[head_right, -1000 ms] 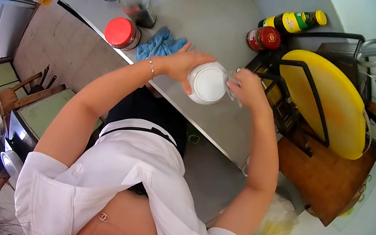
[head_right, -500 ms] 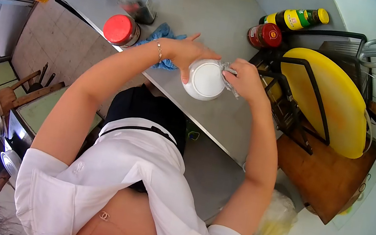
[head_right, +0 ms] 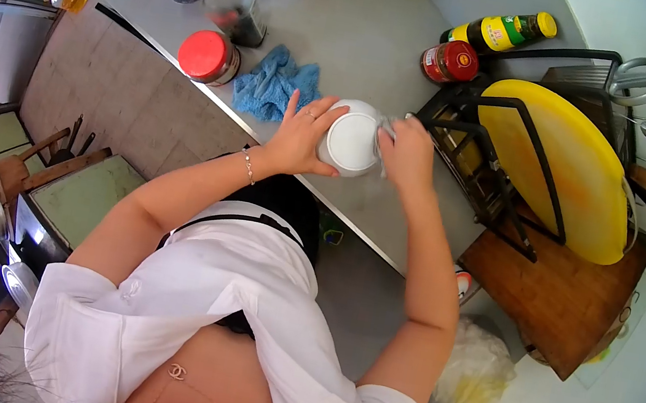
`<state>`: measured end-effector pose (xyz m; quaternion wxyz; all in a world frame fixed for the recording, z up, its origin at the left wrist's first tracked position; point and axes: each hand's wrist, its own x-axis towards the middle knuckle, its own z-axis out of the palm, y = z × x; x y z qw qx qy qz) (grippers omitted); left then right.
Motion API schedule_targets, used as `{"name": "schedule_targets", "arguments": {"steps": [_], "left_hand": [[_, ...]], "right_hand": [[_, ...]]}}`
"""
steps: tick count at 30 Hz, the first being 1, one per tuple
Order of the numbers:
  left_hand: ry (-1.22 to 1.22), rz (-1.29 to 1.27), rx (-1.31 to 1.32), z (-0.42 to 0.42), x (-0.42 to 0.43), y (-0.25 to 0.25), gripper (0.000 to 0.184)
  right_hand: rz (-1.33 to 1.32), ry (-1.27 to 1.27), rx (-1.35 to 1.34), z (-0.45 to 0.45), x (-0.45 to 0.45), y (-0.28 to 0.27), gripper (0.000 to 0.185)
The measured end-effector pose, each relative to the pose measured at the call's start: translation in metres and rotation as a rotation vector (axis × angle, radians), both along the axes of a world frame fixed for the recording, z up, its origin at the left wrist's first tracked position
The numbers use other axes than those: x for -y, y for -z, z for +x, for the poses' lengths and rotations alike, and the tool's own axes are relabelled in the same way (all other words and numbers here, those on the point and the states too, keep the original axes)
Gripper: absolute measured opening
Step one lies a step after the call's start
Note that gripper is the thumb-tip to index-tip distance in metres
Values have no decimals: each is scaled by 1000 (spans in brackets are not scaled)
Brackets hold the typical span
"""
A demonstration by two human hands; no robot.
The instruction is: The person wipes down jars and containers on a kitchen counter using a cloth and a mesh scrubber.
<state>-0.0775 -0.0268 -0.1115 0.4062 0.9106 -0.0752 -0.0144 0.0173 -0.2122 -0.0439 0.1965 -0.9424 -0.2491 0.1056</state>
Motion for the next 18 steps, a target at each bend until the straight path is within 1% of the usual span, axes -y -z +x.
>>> {"name": "schedule_targets", "arguments": {"steps": [1,4,7,10,11,14,17,18], "left_hand": [[8,-4,13,1,-2,1,102],[61,5,-5,6,-10,1,102],[92,-17,7,10,-11,2,103],[119,-16,-32,11,-12,3,105],[135,-10,-42,8,-11,3,106],[162,12,-28,15,-14,4,110],[168,3,-10,8,-17,4,111],[161,-9,0,7,-21,0,110]], "right_hand": [[35,-76,49,6,-5,0,24],[-22,-105,-16,8,-8,-7,23],[-52,-178,-86,3,15,-12,22],[25,-143,30,12,-4,-1,20],[99,-82,-92,15,-12,3,20],[802,486,-747,18,4,33,27],[1352,494,-886,-5,10,28,38],[1391,503,-900,-8,14,30,39]]}}
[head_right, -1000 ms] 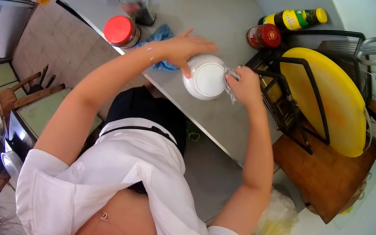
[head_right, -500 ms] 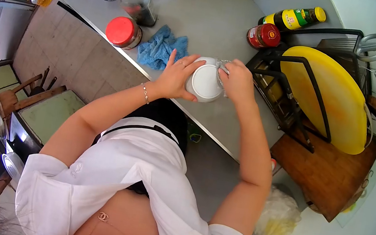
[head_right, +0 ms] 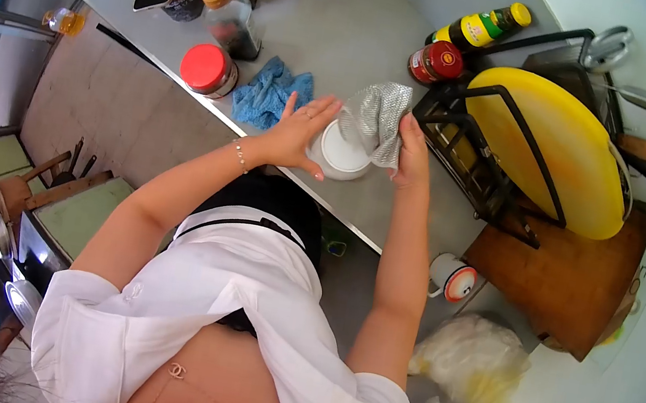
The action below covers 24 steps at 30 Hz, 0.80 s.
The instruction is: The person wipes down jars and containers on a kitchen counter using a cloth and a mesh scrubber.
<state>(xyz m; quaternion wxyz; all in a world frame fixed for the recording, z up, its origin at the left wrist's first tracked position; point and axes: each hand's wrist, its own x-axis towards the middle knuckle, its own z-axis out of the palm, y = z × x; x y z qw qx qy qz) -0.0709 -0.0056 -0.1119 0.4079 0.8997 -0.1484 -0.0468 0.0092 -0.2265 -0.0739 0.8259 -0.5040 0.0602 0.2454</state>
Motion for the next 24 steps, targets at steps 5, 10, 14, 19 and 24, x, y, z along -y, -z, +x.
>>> {"name": "schedule_targets", "arguments": {"steps": [5,10,14,19,24], "left_hand": [[-63,-239,-245,9,-18,-20,93],[-68,-770,-240,30,6,-41,60],[-266,-1034,-424,44,2,-61,26],[-264,-1333,-399,37,1,-80,9],[25,-742,-116,18,41,-105,25]], "right_hand": [[135,53,-13,-15,11,-5,42],[112,19,39,-25,5,-22,40],[76,91,48,-28,-3,-34,35],[-501,320,289,-23,-5,-20,29],[-240,602,185,-57,-32,-35,30]]}}
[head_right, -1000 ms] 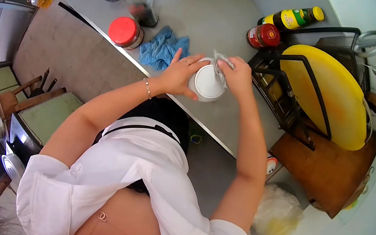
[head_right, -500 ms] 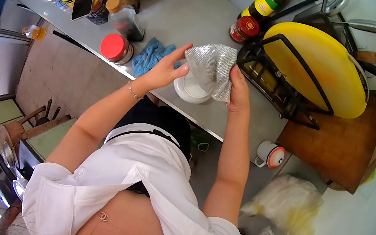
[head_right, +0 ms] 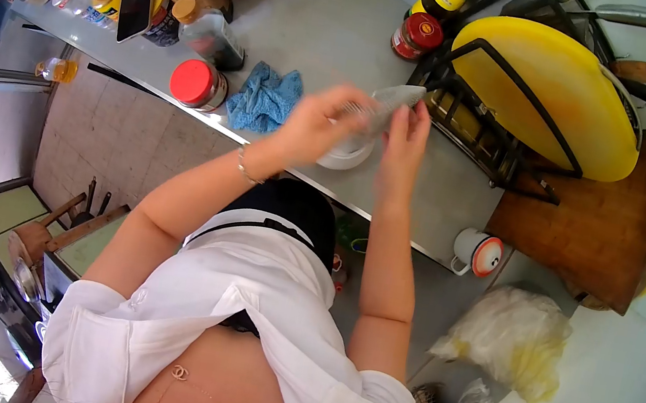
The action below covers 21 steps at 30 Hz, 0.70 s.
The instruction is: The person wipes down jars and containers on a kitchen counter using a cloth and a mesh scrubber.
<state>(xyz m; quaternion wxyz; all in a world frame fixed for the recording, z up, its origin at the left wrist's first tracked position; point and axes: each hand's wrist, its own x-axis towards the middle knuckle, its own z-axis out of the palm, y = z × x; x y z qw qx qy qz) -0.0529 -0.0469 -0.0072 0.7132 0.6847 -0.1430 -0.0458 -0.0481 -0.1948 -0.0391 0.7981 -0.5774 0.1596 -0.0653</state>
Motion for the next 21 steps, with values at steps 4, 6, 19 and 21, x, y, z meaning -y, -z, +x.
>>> {"name": "schedule_targets", "arguments": {"steps": [4,6,19,21], "left_hand": [[366,243,408,-13,22,12,45],[306,211,439,-16,18,21,59],[190,640,250,38,-29,92,97],[59,662,305,46,-30,102,94]], "right_hand": [[590,-86,-182,-41,30,3,32],[522,9,-190,-45,43,6,37],[-458,-287,168,-14,9,123,52],[-752,-237,229,-39,-15,126,49]]}}
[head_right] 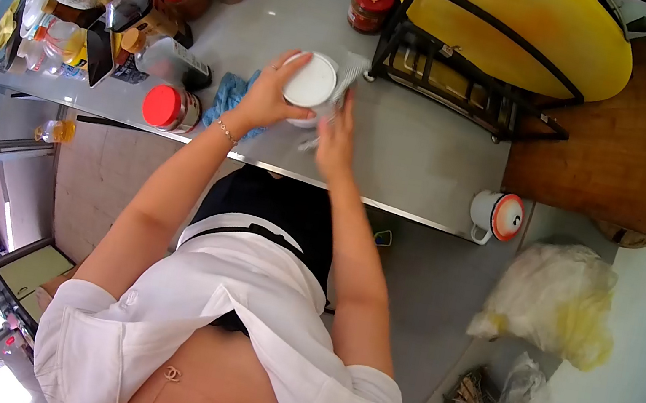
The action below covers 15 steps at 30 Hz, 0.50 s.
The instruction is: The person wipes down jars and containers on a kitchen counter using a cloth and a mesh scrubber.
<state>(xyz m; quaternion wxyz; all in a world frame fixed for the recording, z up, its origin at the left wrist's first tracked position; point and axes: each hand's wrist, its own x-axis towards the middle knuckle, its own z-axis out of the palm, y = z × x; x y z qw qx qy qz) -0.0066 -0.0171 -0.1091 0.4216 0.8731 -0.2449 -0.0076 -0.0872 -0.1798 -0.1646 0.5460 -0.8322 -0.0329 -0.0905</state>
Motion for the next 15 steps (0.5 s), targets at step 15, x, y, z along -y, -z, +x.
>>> {"name": "schedule_targets", "arguments": {"steps": [15], "left_hand": [[86,22,4,17,-14,-3,86]], "right_hand": [[175,227,-23,28,-26,-7,51]]}}
